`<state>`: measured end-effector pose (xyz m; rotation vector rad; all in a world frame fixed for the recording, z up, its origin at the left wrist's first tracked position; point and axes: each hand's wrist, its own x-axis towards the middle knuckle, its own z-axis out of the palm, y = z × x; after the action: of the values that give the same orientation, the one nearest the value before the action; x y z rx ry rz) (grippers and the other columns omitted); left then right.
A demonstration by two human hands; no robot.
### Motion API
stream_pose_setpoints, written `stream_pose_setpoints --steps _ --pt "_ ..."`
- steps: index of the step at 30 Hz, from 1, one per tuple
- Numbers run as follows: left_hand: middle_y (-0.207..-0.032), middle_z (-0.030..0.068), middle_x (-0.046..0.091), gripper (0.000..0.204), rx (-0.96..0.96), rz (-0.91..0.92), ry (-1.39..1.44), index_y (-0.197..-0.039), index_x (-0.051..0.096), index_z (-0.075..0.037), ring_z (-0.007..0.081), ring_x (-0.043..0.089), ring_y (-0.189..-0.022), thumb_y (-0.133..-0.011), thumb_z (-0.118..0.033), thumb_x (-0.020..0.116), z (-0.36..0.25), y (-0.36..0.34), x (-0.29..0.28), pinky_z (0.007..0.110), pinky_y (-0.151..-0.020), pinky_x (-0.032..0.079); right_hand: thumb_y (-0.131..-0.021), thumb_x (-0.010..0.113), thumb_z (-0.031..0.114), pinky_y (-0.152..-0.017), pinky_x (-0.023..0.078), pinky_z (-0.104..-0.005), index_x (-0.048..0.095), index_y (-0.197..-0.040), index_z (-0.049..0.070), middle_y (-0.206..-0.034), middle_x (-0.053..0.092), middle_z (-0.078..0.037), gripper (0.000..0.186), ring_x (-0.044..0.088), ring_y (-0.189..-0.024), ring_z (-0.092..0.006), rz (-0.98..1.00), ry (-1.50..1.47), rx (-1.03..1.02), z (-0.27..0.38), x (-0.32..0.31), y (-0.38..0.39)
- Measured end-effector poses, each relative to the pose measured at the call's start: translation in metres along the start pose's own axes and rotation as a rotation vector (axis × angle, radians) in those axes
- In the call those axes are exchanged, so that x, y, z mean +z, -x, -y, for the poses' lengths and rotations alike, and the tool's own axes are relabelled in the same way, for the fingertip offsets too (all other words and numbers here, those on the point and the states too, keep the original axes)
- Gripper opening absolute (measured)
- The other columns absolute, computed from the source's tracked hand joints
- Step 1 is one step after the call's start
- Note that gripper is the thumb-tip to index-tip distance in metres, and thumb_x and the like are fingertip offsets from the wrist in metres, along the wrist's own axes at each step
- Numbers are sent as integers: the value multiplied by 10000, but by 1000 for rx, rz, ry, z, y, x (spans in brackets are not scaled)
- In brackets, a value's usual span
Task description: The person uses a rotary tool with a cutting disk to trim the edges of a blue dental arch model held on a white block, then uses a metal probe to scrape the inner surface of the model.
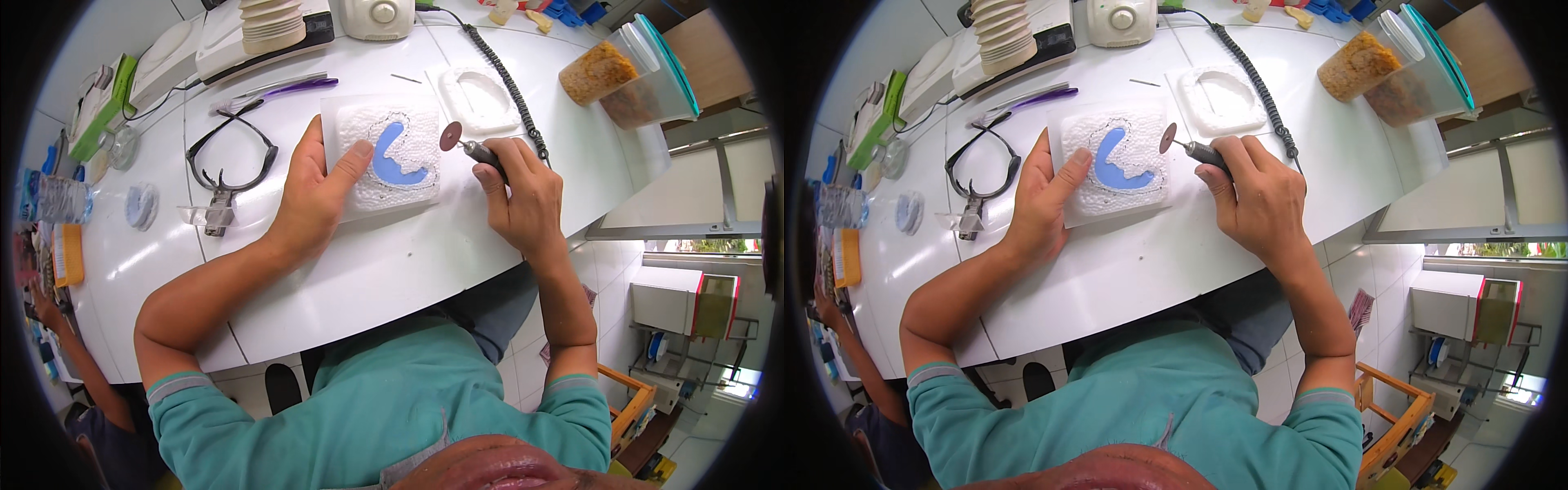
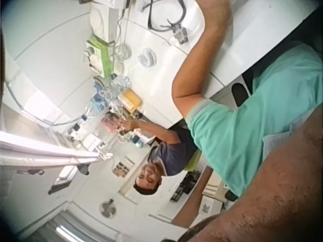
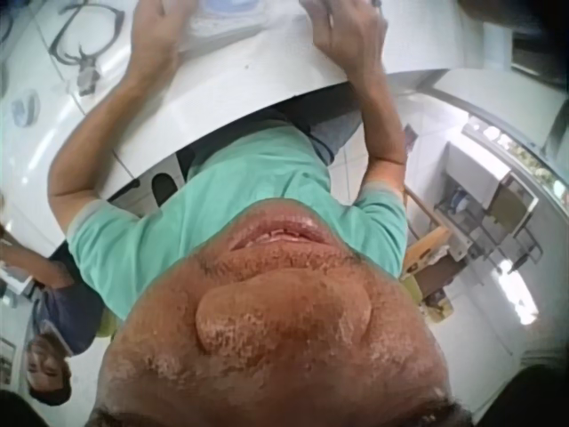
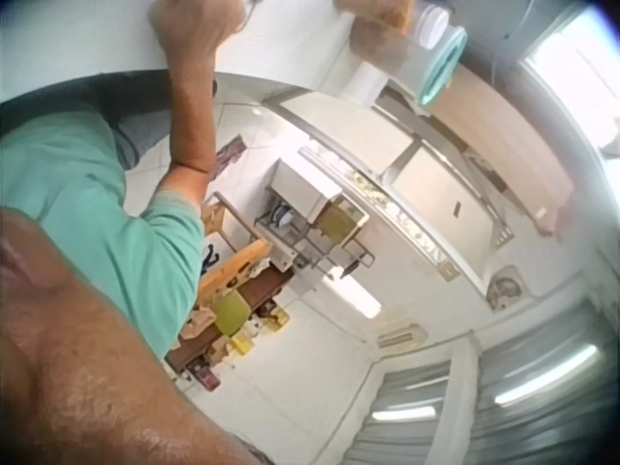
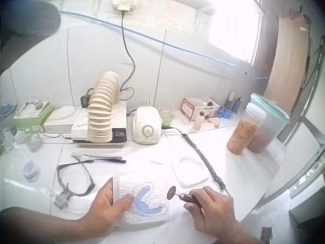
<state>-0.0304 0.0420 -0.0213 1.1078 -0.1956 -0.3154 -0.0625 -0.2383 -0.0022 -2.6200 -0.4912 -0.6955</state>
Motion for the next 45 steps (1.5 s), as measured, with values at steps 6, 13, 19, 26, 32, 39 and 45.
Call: stream_pose_setpoints --steps 6,13,19,26,32,39,45 --pt "-1371 140 680 351 51 -31 -69 -1389 523 9 161 663 -1242 -1148 -190 682 10 -8 -8 335 -1105 541 -1114 687 321 -662 529 -432 691 -1102 75 -968 702 -101 247 713 -779 -336 151 -17 86 -23 2 -28" --pt "-1198 97 722 280 28 -85 -204 -1273 561 -4 133 694 -1110 -1134 -195 713 -3 -8 0 293 -1010 572 -1117 700 280 -648 543 -416 723 -1163 58 -922 747 -129 228 694 -696 -322 -43 -79 131 -30 -3 -26" --pt "-1275 133 750 380 -6 -16 -271 -1361 590 25 151 720 -1152 -1121 -228 740 -8 -7 0 319 -1010 596 -980 848 387 -554 468 -361 778 -1185 116 -823 692 -30 347 623 -604 -199 -94 34 -99 -13 5 -2" --pt "-1303 141 745 437 48 24 -218 -1450 567 37 166 721 -1163 -1159 -273 672 -3 -2 2 333 -1024 591 -1007 814 200 -561 445 -395 758 -1352 109 -761 567 -47 361 580 -594 -233 -93 71 -59 2 4 -10" --pt "-1285 124 746 406 107 17 -282 -1435 580 42 156 714 -1147 -1164 -251 657 -1 -4 1 334 -1006 583 -992 809 157 -607 480 -389 752 -1319 68 -864 688 -90 343 647 -676 -250 -139 -9 -80 -5 14 -7" --pt "-1201 113 789 341 19 63 -307 -1359 666 58 139 721 -1058 -1148 -209 663 -5 1 -8 319 -949 580 -973 851 337 -572 441 -370 786 -1274 82 -820 657 -58 400 580 -614 -214 -110 97 -92 -9 10 11" --pt "-1173 108 798 319 -13 109 -265 -1317 703 69 127 708 -1051 -1146 -192 639 -4 0 -12 319 -948 573 -1024 797 431 -531 401 -357 794 -1281 102 -750 579 -27 418 492 -547 -190 -72 135 -100 -12 13 14"
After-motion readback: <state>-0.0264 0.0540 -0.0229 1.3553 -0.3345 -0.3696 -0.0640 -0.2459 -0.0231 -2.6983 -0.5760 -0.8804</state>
